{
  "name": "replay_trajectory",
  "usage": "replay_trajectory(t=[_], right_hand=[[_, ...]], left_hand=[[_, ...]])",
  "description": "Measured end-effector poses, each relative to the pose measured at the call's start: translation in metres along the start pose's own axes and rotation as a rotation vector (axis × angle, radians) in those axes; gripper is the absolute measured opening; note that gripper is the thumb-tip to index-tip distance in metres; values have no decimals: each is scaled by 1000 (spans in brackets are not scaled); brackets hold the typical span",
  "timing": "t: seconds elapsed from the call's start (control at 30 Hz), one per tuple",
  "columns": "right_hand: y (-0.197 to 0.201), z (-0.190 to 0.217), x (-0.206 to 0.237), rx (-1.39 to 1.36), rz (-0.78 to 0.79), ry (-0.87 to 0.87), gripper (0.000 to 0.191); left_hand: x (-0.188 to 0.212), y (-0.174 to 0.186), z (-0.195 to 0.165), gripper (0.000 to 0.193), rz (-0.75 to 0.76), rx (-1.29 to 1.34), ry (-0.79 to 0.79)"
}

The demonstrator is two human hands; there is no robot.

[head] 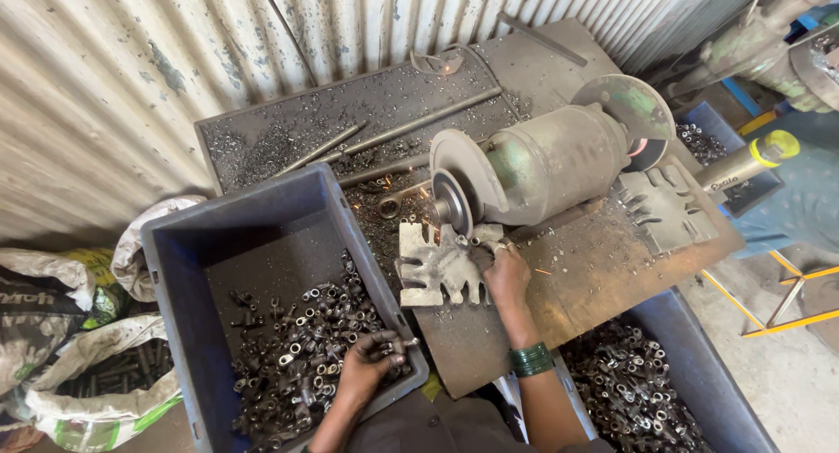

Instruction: The person repeatedly picks small metal parts from a bin, presses them against a rotating grinding wheel to smooth edges, and returns them to the bin. The cycle continues with multiple parts handled one at a time.

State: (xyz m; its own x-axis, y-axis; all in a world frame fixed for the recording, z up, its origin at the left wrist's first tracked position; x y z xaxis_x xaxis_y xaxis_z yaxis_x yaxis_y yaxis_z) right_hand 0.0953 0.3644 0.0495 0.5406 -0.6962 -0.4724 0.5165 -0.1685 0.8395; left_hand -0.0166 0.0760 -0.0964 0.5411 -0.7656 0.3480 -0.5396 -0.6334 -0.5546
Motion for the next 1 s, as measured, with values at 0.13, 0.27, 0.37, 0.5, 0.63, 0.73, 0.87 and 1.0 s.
replay_trajectory(t=[0.13, 0.27, 0.37, 0.5, 0.63, 0.73, 0.87, 1.0], right_hand=[[-4, 9, 20, 142, -205, 290, 23], [73, 20, 28, 95, -326, 452, 22], [156, -26, 30, 71, 293, -142, 27], [262, -2, 51, 192, 68, -103, 32], [120, 29, 88, -205, 808, -179, 49], [44, 80, 122, -504, 850, 221, 39], [13, 32, 85, -329, 355, 296, 52], [-6, -28, 36, -185, 371, -12, 50]], left_hand=[[1, -1, -14, 33, 30, 39, -96], [0, 6, -15, 29, -40, 2, -113], [-1, 10, -17, 27, -61, -77, -155], [-2, -6, -5, 32, 46, -77, -134], [9, -49, 4, 39, 173, -131, -77], [16, -66, -26, 45, 185, -228, -117], [26, -33, -101, 63, -35, -882, -147], [41, -4, -104, 96, -41, -1623, 229]])
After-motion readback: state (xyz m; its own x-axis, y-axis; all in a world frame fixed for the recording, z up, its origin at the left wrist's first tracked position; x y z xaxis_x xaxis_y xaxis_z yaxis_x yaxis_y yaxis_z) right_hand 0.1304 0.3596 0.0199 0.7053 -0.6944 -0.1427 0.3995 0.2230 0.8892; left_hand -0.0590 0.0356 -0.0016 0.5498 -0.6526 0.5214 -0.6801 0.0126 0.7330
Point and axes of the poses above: each hand's wrist, its own x-axis away from the middle knuckle, its own y-axis out of the back of the hand, z = x × y, the point moved 8 cm from there along -x, towards the middle knuckle, and after that the axes turned 11 degrees about x, right-handed, at the moved point
